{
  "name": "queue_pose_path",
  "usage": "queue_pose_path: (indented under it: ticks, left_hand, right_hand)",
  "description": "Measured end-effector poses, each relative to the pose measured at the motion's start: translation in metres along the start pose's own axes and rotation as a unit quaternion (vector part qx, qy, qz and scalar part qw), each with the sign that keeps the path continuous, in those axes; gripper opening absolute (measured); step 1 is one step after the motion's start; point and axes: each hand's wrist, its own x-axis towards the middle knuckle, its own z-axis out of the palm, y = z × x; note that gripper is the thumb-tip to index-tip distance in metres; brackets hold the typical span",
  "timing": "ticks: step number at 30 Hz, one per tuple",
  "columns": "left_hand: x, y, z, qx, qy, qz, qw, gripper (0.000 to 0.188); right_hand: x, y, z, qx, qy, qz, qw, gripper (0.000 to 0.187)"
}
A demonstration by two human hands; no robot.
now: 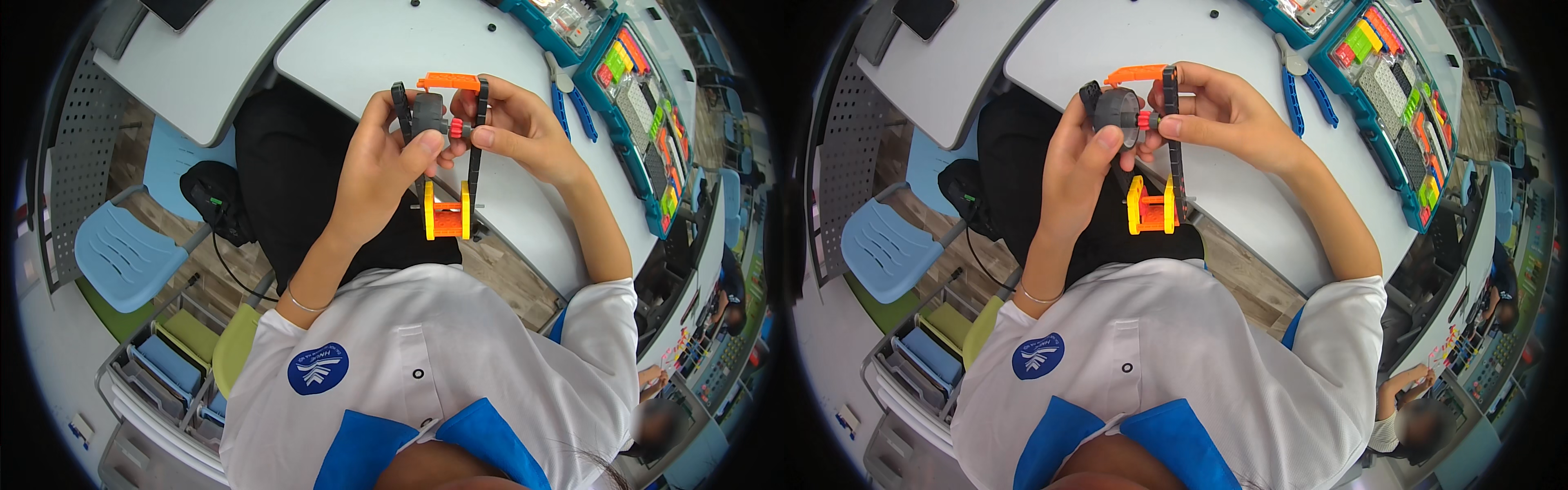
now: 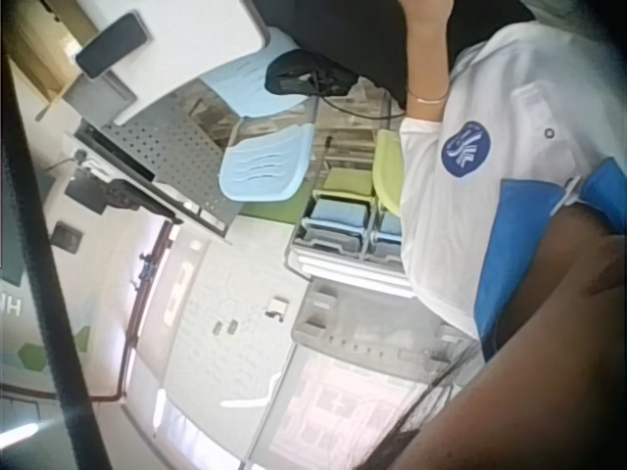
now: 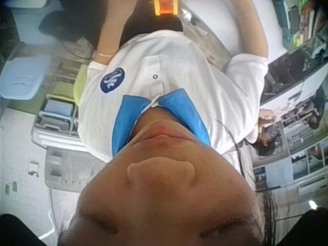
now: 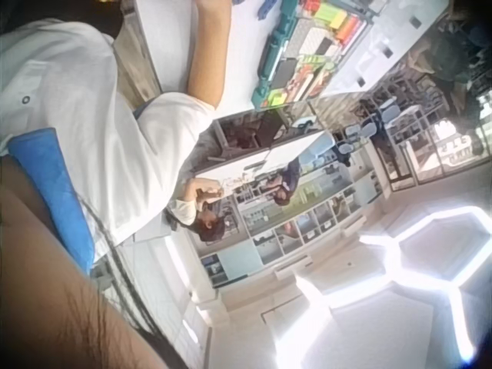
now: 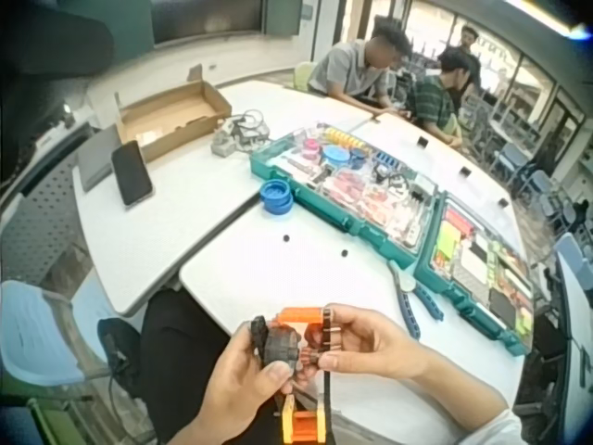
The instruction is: The person assembles a small vehicle-like structure using colorful construction toy pieces. They connect black, orange, yellow, and red components, then attach a gray circular piece and a blue circular piece to the assembly.
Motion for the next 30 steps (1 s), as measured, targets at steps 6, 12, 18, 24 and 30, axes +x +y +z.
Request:
queue_pose_path:
  ticks: [6,12,18,24,30]
  left_hand:
    - [-0.002,-0.006,0.005,0.024,0.022,0.045,0.998,0.043]
    - [-0.006,-0.008,0.011,0.035,0.035,0.074,0.996,0.051]
    - [-0.006,-0.006,0.023,0.050,0.055,0.105,0.992,0.058]
    - [-0.005,-0.007,0.026,0.043,0.065,0.094,0.992,0.057]
    - [-0.002,-0.010,0.025,0.063,0.068,0.124,0.988,0.057]
  right_hand:
    - [-0.002,0.005,0.004,-0.029,0.031,-0.037,0.998,0.031]
    - [-0.001,-0.001,-0.002,-0.130,0.020,-0.064,0.989,0.048]
    - [-0.007,-0.016,-0.011,-0.205,0.007,0.042,0.978,0.050]
    - [-0.007,-0.012,-0.015,-0.190,0.005,0.036,0.981,0.051]
    - [-0.006,-0.010,-0.013,-0.195,0.009,0.008,0.981,0.051]
